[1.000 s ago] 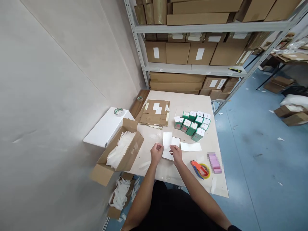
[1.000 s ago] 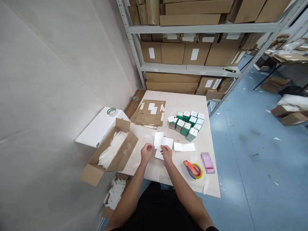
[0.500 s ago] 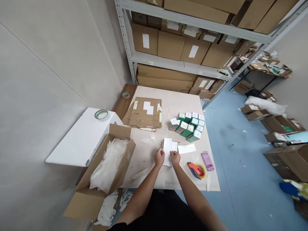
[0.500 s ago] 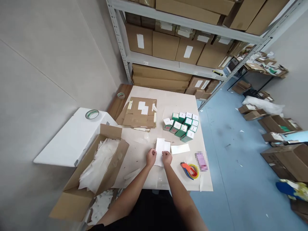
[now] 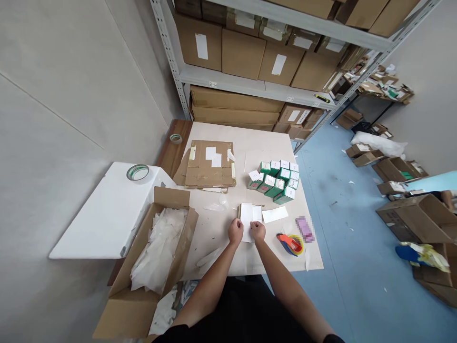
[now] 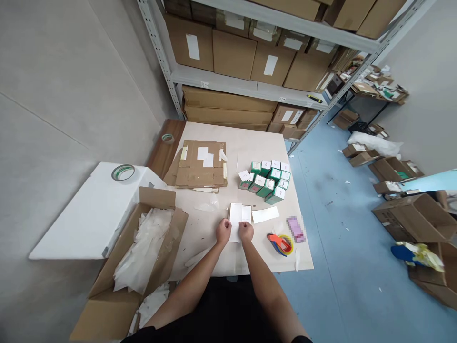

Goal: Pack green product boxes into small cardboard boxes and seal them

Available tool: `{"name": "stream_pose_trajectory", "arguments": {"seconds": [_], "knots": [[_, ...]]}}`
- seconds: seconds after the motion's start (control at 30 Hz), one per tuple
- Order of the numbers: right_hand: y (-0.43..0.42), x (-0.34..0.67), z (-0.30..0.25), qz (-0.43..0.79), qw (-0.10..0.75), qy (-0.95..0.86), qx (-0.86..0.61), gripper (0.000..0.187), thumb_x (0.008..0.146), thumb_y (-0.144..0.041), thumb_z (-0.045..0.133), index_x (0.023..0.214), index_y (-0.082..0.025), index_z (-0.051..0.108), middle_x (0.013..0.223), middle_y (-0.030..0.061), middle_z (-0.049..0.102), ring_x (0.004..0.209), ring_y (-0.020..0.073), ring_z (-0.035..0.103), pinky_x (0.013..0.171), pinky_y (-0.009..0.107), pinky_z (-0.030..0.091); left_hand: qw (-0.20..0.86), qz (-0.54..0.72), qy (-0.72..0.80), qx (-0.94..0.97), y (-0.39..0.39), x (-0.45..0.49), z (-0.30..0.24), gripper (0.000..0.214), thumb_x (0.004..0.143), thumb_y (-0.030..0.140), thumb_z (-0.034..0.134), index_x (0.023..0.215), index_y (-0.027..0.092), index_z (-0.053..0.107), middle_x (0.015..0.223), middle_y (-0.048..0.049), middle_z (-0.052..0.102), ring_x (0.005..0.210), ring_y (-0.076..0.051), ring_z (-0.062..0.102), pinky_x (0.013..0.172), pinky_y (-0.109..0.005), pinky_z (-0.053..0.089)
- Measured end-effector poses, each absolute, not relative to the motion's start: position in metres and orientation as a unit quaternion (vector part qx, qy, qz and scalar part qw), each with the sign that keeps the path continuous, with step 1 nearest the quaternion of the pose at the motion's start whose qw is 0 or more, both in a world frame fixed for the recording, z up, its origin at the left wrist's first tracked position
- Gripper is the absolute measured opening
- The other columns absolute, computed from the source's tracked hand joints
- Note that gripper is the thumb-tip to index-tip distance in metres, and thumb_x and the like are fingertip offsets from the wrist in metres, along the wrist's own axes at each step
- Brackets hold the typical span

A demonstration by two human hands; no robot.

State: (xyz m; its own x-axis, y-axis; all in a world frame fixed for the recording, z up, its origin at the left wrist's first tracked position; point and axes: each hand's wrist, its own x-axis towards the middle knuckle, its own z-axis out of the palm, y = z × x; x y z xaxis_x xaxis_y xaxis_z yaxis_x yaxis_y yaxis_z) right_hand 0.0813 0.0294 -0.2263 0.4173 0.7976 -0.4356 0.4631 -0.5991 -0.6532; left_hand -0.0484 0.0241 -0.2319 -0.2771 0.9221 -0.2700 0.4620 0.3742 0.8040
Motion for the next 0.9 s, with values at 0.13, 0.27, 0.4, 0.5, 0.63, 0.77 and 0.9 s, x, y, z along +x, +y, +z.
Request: {"name": "stream_pose_trajectory", "arguments": {"seconds": [0.13,0.27,0.4,0.5,0.63,0.77,0.9], "knots": [[0.0333,0.08,-0.2226,0.373,0.197,-0.392,-0.817,0.024,0.089,-0.037,0.057,0.077,-0.023,0.072,0.08,0.0028,0.077,0.074,0.0202,0.069,0.068,0.025,0.048,0.376,0.3,0.742,0.467,0.0252,-0.0483,-0.2273,0.012,0.088,0.014,0.055,0.08,0.022,0.059,0.077,0.0004,0.066,0.071,-0.016,0.058,0.067,-0.024,0.034],[0.0349,0.0784,-0.2207,0.368,0.182,-0.393,-0.823,0.025,0.091,-0.037,0.057,0.079,-0.023,0.074,0.084,0.0036,0.078,0.076,0.02,0.069,0.07,0.026,0.048,0.373,0.3,0.745,0.465,0.0258,-0.0476,-0.2259,0.012,0.088,0.014,0.056,0.08,0.022,0.06,0.077,0.0004,0.065,0.071,-0.016,0.057,0.067,-0.024,0.033],[0.0363,0.0766,-0.2201,0.361,0.165,-0.399,-0.826,0.023,0.092,-0.035,0.059,0.081,-0.022,0.075,0.087,0.0047,0.079,0.08,0.0205,0.07,0.072,0.026,0.048,0.365,0.297,0.751,0.464,0.0256,-0.0468,-0.2292,0.012,0.089,0.014,0.056,0.081,0.022,0.06,0.077,0.0002,0.065,0.07,-0.016,0.056,0.065,-0.024,0.031],[0.0379,0.0754,-0.2206,0.356,0.158,-0.4,-0.829,0.021,0.091,-0.033,0.061,0.079,-0.022,0.075,0.087,0.0057,0.079,0.081,0.0212,0.071,0.071,0.026,0.047,0.358,0.291,0.757,0.463,0.0253,-0.0459,-0.2323,0.012,0.09,0.014,0.056,0.082,0.021,0.06,0.077,0.0002,0.064,0.069,-0.016,0.055,0.065,-0.025,0.029],[0.0391,0.0743,-0.2216,0.353,0.15,-0.403,-0.831,0.021,0.092,-0.032,0.061,0.081,-0.022,0.076,0.088,0.0067,0.079,0.082,0.0217,0.071,0.071,0.026,0.047,0.353,0.286,0.76,0.464,0.0253,-0.0451,-0.233,0.013,0.091,0.013,0.056,0.082,0.021,0.06,0.078,-0.0002,0.065,0.069,-0.016,0.056,0.065,-0.025,0.029],[0.0387,0.0736,-0.2225,0.354,0.147,-0.404,-0.831,0.021,0.092,-0.032,0.061,0.083,-0.022,0.077,0.091,0.0073,0.08,0.084,0.0222,0.072,0.072,0.027,0.047,0.346,0.285,0.758,0.474,0.0249,-0.0455,-0.2316,0.013,0.09,0.012,0.057,0.082,0.021,0.061,0.08,-0.0008,0.066,0.071,-0.016,0.057,0.066,-0.025,0.03],[0.0382,0.0736,-0.2228,0.356,0.145,-0.405,-0.83,0.021,0.092,-0.032,0.061,0.084,-0.022,0.077,0.095,0.0074,0.08,0.085,0.0217,0.073,0.072,0.026,0.047,0.343,0.28,0.76,0.475,0.0243,-0.0455,-0.2323,0.014,0.09,0.011,0.056,0.083,0.021,0.061,0.082,-0.0011,0.067,0.072,-0.016,0.058,0.066,-0.026,0.029]]}}
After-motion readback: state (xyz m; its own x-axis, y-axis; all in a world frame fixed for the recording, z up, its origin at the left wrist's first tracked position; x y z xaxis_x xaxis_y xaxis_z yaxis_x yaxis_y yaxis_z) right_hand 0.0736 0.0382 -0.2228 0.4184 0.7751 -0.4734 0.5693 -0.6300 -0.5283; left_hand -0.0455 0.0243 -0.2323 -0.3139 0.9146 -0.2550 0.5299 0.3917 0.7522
